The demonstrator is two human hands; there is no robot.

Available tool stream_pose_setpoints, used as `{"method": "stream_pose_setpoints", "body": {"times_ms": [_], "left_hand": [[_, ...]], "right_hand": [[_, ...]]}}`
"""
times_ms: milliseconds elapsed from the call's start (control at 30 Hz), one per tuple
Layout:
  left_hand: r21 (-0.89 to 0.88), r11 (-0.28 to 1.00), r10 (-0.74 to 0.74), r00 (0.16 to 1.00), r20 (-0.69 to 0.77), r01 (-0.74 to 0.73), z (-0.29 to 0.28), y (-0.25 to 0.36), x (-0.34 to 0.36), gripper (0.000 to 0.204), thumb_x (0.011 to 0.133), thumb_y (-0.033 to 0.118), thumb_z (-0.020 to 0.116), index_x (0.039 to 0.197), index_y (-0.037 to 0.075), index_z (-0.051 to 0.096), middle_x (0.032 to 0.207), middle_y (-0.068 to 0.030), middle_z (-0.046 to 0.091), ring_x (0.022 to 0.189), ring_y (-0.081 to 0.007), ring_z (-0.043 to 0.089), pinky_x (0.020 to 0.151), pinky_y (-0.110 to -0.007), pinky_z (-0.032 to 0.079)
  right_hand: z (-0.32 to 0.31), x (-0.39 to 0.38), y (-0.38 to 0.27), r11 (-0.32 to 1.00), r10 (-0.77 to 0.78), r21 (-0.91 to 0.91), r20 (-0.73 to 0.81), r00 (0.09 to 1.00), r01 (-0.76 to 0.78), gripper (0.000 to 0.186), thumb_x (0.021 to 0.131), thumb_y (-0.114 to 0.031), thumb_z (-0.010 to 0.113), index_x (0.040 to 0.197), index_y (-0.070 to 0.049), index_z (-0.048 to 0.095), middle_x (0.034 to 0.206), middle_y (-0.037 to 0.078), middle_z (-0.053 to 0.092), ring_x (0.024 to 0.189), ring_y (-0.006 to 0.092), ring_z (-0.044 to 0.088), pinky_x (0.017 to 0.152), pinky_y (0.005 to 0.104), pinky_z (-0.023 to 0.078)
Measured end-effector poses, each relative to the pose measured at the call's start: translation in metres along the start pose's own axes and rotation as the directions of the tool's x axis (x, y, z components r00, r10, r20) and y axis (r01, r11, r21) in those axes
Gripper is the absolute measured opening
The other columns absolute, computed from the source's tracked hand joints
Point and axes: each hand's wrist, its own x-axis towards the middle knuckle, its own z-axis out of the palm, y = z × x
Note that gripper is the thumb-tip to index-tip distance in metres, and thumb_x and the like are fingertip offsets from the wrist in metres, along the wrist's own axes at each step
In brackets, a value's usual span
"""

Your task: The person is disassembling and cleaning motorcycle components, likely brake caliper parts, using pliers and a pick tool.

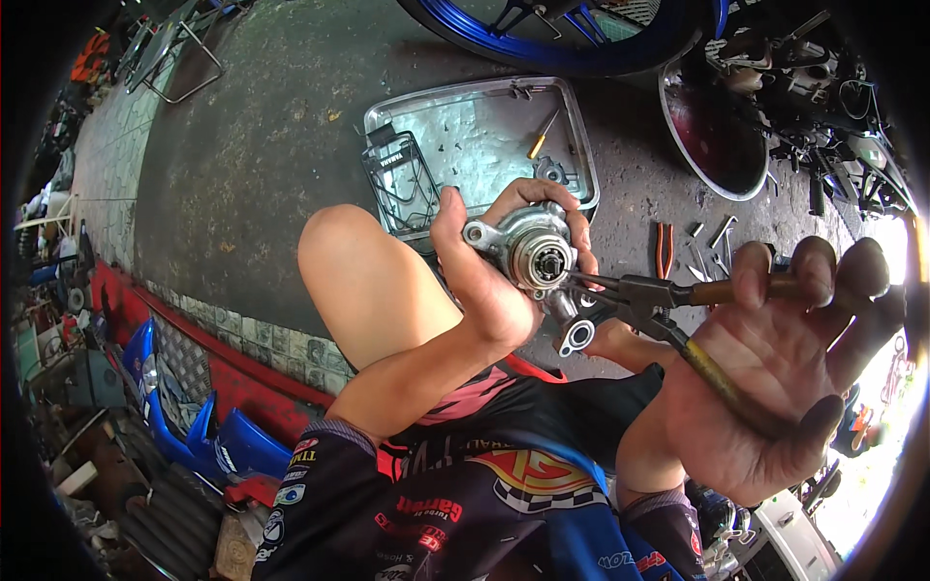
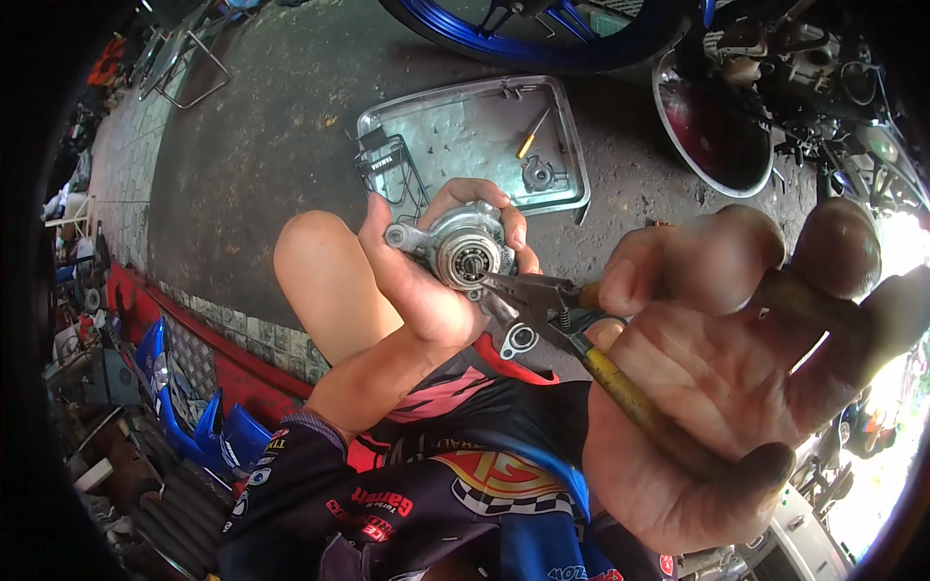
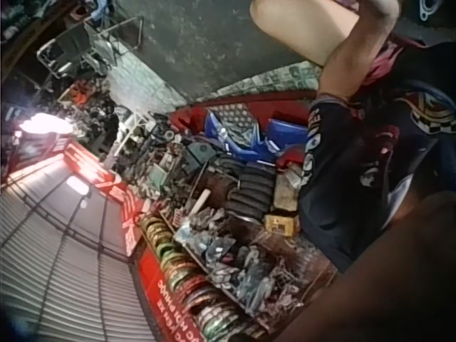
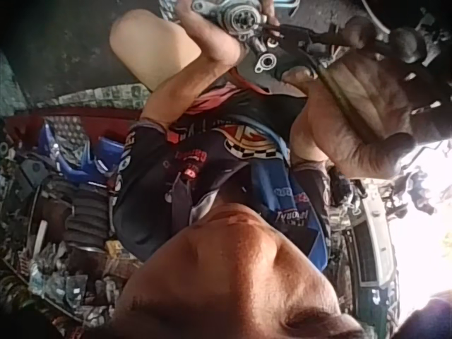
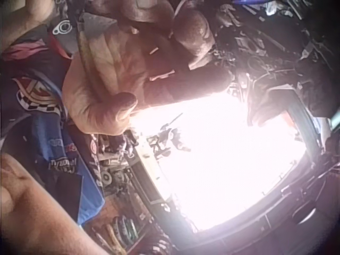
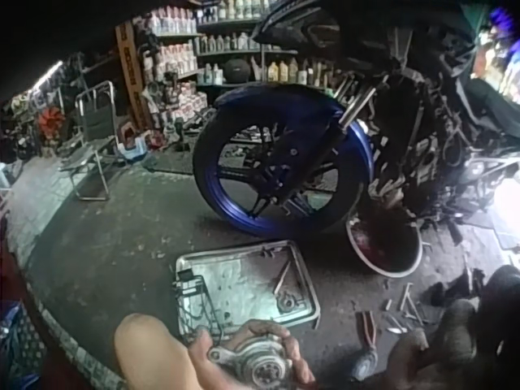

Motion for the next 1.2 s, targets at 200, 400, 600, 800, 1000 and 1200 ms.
{"method": "stream_pose_setpoints", "body": {"times_ms": [200,400,600,800,1000,1200], "left_hand": [[-0.048,0.998,-0.029,1.000,-0.006,0.028,0.001,0.000,0.001,0.094,0.094,0.081,0.019,0.111,-0.001,0.060,0.084,-0.0155,0.067,0.072,-0.0253,0.067,0.068,-0.038,0.058],[0.022,0.999,-0.048,0.999,-0.025,0.048,0.003,-0.003,0.000,0.095,0.094,0.084,0.022,0.110,-0.001,0.061,0.085,-0.0147,0.067,0.073,-0.0241,0.067,0.070,-0.039,0.058],[0.143,0.990,0.013,0.999,-0.033,-0.008,0.004,-0.005,0.000,0.094,0.095,0.083,0.025,0.111,-0.002,0.062,0.086,-0.0133,0.068,0.078,-0.0225,0.067,0.075,-0.037,0.057],[0.150,0.989,0.015,1.000,-0.020,-0.012,0.004,-0.006,0.000,0.095,0.096,0.080,0.019,0.110,-0.004,0.063,0.086,-0.0151,0.067,0.083,-0.0230,0.065,0.079,-0.034,0.051],[0.222,0.974,0.053,0.998,-0.021,-0.047,0.003,-0.005,0.002,0.091,0.096,0.080,0.025,0.110,-0.002,0.063,0.084,-0.0126,0.068,0.079,-0.0218,0.066,0.077,-0.036,0.056],[0.200,0.979,0.045,0.998,-0.053,-0.034,0.003,-0.005,0.002,0.091,0.096,0.080,0.025,0.108,-0.002,0.064,0.084,-0.0127,0.068,0.078,-0.0218,0.066,0.076,-0.036,0.056]], "right_hand": [[-0.008,0.004,-0.001,0.997,-0.011,-0.070,0.051,0.999,0.015,0.071,0.096,-0.037,0.069,0.157,-0.010,0.042,0.153,0.012,0.039,0.120,0.0220,0.044,0.087,0.0385,0.040],[-0.014,0.008,0.001,0.998,0.030,-0.056,0.280,0.959,-0.015,0.070,0.096,-0.037,0.070,0.157,-0.019,0.041,0.148,0.008,0.043,0.115,0.0198,0.044,0.084,0.0383,0.038],[-0.018,0.007,-0.006,0.990,0.050,-0.143,0.226,0.973,-0.018,0.075,0.091,-0.036,0.076,0.156,-0.023,0.041,0.149,0.007,0.043,0.114,0.0202,0.045,0.088,0.0424,0.039],[-0.021,0.001,-0.002,0.984,0.065,-0.174,0.155,0.986,-0.038,0.080,0.089,-0.037,0.078,0.157,-0.020,0.040,0.158,0.010,0.039,0.117,0.0221,0.046,0.094,0.0460,0.042],[-0.021,0.005,-0.001,0.973,0.044,-0.229,0.222,0.974,0.008,0.086,0.090,-0.040,0.077,0.162,-0.018,0.036,0.165,0.012,0.034,0.122,0.0222,0.047,0.095,0.0469,0.043],[-0.019,0.001,0.002,0.959,0.006,-0.280,0.200,0.980,0.051,0.090,0.090,-0.042,0.078,0.165,-0.020,0.033,0.169,0.011,0.032,0.124,0.0221,0.047,0.094,0.0474,0.045]]}}
